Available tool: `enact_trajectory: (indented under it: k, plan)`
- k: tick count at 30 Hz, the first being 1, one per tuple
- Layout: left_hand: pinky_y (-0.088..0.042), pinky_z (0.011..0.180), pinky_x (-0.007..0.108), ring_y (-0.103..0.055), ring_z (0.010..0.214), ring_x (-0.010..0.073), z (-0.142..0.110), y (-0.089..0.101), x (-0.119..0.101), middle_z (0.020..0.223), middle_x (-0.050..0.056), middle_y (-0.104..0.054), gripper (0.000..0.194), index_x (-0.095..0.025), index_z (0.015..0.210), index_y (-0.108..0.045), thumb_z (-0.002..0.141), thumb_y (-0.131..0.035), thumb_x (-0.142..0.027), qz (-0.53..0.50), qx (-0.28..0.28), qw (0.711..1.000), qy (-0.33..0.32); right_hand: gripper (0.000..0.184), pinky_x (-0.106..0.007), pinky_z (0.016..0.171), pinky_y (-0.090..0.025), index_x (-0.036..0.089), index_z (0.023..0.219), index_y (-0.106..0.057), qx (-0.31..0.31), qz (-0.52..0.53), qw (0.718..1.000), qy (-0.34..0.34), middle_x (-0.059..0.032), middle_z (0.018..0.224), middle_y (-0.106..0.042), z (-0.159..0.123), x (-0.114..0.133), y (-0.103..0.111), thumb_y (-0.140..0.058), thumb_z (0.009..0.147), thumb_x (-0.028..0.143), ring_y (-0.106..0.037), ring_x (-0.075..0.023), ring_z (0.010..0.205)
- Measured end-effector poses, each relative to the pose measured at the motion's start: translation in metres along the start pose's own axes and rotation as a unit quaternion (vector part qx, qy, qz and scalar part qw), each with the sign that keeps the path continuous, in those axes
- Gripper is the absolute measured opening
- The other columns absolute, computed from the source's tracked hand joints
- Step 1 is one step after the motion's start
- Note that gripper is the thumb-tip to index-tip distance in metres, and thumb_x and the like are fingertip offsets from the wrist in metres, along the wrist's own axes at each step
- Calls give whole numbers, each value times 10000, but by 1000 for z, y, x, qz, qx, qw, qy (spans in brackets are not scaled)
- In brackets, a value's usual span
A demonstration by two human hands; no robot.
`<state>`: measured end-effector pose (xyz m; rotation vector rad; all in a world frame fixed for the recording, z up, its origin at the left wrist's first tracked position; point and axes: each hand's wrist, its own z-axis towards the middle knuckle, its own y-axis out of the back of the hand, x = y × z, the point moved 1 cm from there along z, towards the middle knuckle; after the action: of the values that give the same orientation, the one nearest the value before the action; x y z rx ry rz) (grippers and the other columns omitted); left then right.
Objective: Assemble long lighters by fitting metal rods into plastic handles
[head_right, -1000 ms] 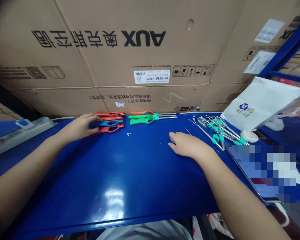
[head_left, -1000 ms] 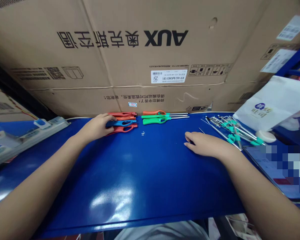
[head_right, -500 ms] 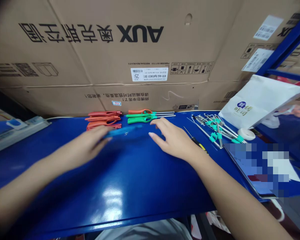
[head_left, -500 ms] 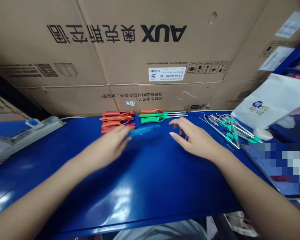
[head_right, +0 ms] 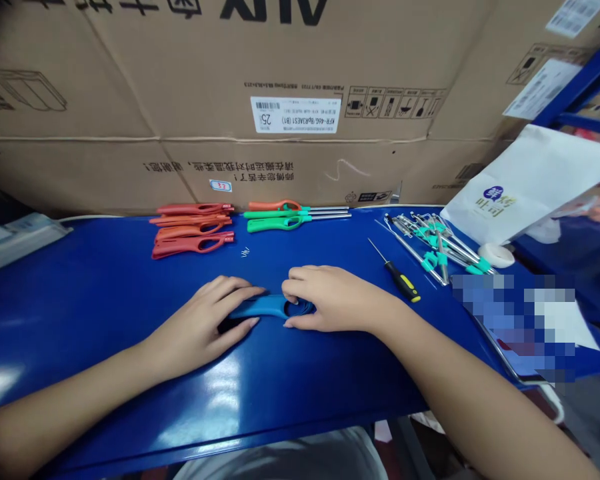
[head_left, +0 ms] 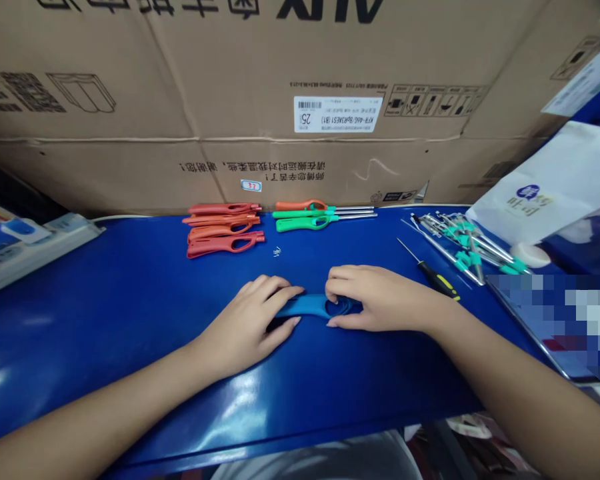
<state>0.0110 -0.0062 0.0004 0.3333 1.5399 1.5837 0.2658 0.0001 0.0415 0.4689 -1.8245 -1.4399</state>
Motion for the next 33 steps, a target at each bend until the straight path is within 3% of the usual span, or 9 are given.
enact_trajectory:
  k: [4, 7, 12, 16, 21, 27, 31, 33]
  plan:
    - [-466, 1044, 428, -558, 1153, 235, -2, 0, 6, 1265, 66, -623, 372, -238, 1383, -540, 1012, -557, -271, -62, -15, 998, 11, 254, -325, 769, -428, 195, 915, -608, -5, -24, 1000, -3, -44, 964, -628, 0, 1, 1, -501, 1044, 386, -596, -200, 883]
    - [-469, 1050, 421, -569, 1156, 229, -2, -3, 11, 1261, 59, -634, 409, -252, 1406, -527, 1010, -591, -336, -106, -40, 993, 34, 288, -328, 748, -422, 184, 947, -598, -27, -44, 998, -48, -56, 947, -657, 2, -3, 1, -383, 1082, 318, -608, -205, 837]
    - [-502, 1008, 436, -602, 1095, 232, -1, -8, 14, 1194, 58, -648, 494, -263, 1445, -484, 991, -621, -403, -123, -61, 988, 63, 243, -316, 718, -407, 199, 1120, -614, -81, -46, 990, -109, -65, 1004, -714, 0, -14, 2, -397, 1068, 296, -664, -232, 880]
    - [-514, 992, 448, -617, 1065, 230, -1, -7, 16, 1161, 61, -657, 487, -247, 1430, -483, 978, -636, -343, -120, -77, 988, 51, 190, -265, 660, -404, 231, 1157, -591, -133, 54, 983, -117, -1, 872, -706, -10, -18, 12, -447, 1047, 287, -625, -151, 693]
    - [-511, 988, 446, -604, 1091, 239, 0, -7, 14, 1146, 69, -646, 437, -245, 1419, -504, 1001, -598, -329, -104, -61, 992, 35, 139, -225, 582, -401, 223, 1056, -570, -3, 237, 970, -58, 35, 768, -674, -14, -8, 17, -459, 1044, 304, -579, -110, 603]
    - [-499, 986, 433, -593, 1072, 235, 0, -7, 12, 1172, 78, -642, 399, -227, 1386, -534, 1009, -590, -344, -91, -64, 993, 27, 107, -243, 636, -385, 212, 942, -649, 80, 167, 982, -42, 18, 811, -678, -8, 3, 5, -554, 990, 212, -588, -124, 702]
    - [-489, 992, 431, -577, 1092, 240, 1, -4, 9, 1223, 89, -634, 364, -220, 1359, -554, 1013, -572, -331, -73, -55, 996, 21, 94, -245, 689, -405, 218, 998, -644, 69, 165, 983, -30, -1, 917, -689, -9, 0, 3, -564, 976, 175, -609, -140, 809]
    - [-481, 1008, 427, -566, 1129, 242, 1, -2, 7, 1244, 93, -625, 373, -219, 1360, -556, 1009, -579, -343, -69, -53, 996, 13, 54, -249, 707, -399, 209, 934, -634, 61, 140, 988, -20, -7, 932, -682, -10, -1, 3, -603, 951, 167, -601, -149, 848]
